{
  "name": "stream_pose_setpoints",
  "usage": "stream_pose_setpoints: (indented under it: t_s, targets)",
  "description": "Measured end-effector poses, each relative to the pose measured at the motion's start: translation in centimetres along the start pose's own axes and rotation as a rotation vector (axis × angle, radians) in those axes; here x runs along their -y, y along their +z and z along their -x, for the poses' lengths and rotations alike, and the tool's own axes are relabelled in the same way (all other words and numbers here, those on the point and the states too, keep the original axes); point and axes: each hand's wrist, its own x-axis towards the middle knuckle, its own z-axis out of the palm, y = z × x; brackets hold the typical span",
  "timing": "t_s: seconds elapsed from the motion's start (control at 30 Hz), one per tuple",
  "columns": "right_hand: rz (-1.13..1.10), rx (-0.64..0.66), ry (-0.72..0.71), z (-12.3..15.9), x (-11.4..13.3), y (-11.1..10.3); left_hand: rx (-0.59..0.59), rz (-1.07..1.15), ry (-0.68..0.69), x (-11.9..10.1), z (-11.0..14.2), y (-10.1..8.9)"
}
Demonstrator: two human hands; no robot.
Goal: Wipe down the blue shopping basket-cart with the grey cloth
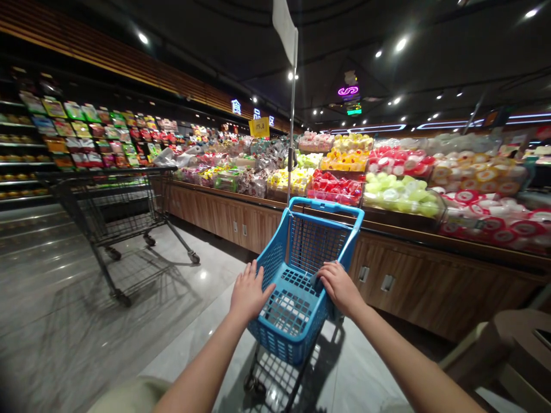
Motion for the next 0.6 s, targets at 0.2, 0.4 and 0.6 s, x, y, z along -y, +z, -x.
stream_pose_setpoints:
  t_s: [0.2, 0.4, 0.6]
  targets:
    - [-0.077, 0.061, -0.091, 2.4, 4.9, 0.4, 0.012, -0.011, 0.017, 0.6, 0.1, -0.1]
    - [-0.071, 0.075, -0.134, 2.4, 4.6, 0.0, 0.044, -0.007, 0.048, 0.9, 0.4, -0.2]
    - [0.000, 0.091, -0.065, 0.3, -0.9, -1.5, 0.053, 0.006, 0.050, 0.0, 0.6, -0.4]
